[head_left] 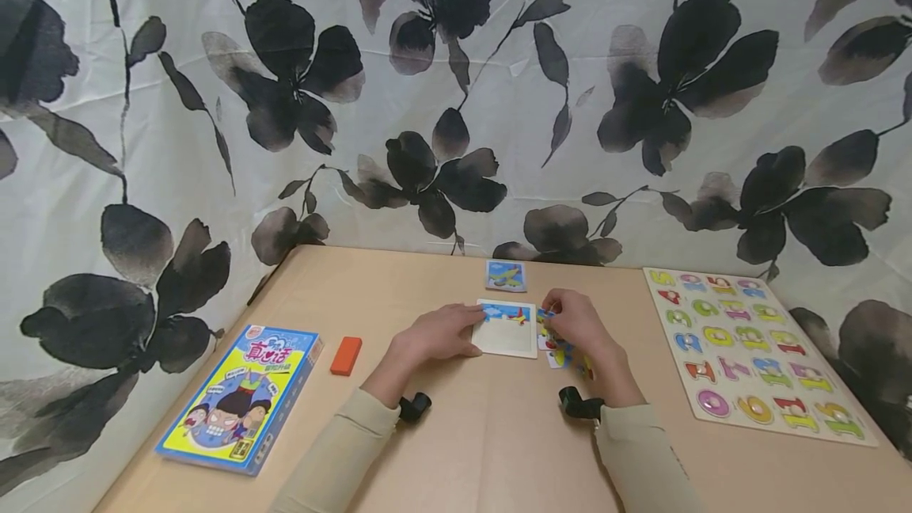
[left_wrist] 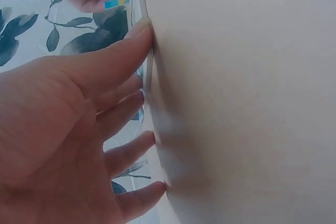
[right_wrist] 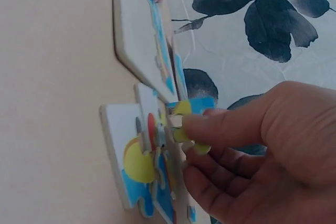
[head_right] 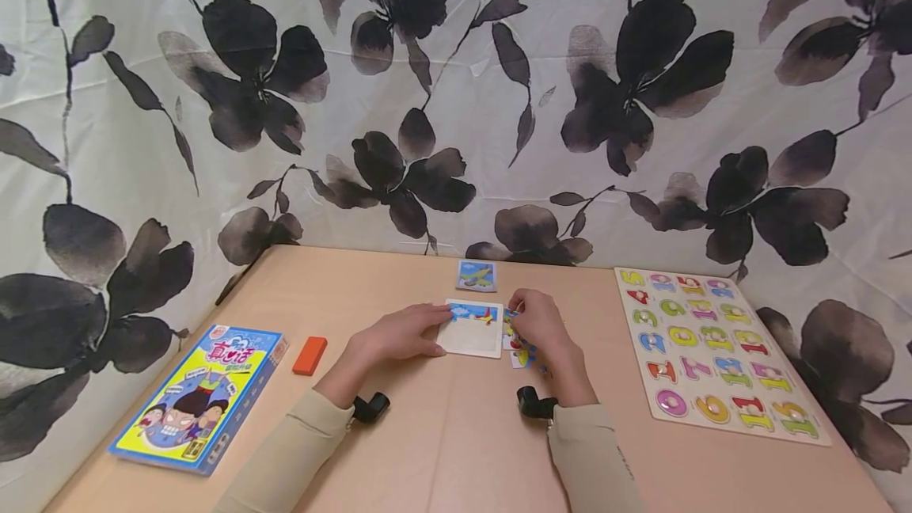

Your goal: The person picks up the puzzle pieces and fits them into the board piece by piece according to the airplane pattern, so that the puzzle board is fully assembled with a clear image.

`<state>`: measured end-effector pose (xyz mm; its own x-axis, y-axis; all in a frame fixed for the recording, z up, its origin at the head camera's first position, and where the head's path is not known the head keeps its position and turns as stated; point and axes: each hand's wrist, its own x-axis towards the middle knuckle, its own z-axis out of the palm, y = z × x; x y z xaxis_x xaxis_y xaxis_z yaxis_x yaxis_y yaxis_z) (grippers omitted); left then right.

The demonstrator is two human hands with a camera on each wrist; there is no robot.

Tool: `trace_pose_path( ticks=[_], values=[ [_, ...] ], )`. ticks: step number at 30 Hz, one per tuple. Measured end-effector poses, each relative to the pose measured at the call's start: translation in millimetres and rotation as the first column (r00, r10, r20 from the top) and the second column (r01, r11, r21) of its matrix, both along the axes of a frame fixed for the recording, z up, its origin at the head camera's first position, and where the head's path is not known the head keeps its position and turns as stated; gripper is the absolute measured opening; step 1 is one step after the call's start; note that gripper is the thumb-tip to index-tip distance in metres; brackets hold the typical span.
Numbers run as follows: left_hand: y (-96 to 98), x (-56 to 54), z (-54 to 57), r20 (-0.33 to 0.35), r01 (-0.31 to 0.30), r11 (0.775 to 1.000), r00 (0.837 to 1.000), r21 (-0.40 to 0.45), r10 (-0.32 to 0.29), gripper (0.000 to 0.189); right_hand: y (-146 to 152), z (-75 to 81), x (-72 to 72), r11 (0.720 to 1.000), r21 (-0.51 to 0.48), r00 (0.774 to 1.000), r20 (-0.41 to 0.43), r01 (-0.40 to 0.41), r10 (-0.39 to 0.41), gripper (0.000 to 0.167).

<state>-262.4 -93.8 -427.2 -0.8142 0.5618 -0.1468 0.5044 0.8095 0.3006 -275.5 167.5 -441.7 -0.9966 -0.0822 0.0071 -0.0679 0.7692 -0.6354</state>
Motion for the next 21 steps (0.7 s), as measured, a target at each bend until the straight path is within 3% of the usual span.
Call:
trace_pose_path(
  ticks=[6,11,21],
  values=[
    [0.2,-1.2,-1.5,-0.001,-0.003,1.000,1.000,-0.004,0.003,0.070,-5,6.6,2.6,0.997,-0.045,0.997,-0.059,-0.057,0.055,0.013],
    [0.7,-2.0,-2.8,-0.008,-0.010,1.000,1.000,-0.020,0.010,0.070,-17,6.6,4.4,0.985,-0.146,0.995,-0.037,-0.092,0.088,0.014],
    [0.2,-2.9,-4.6,-0.013,-0.020,0.999,1.000,-0.025,0.020,0.071,-46,-3.4,3.1,0.960,-0.277,0.998,0.020,-0.044,0.051,0.014]
  ],
)
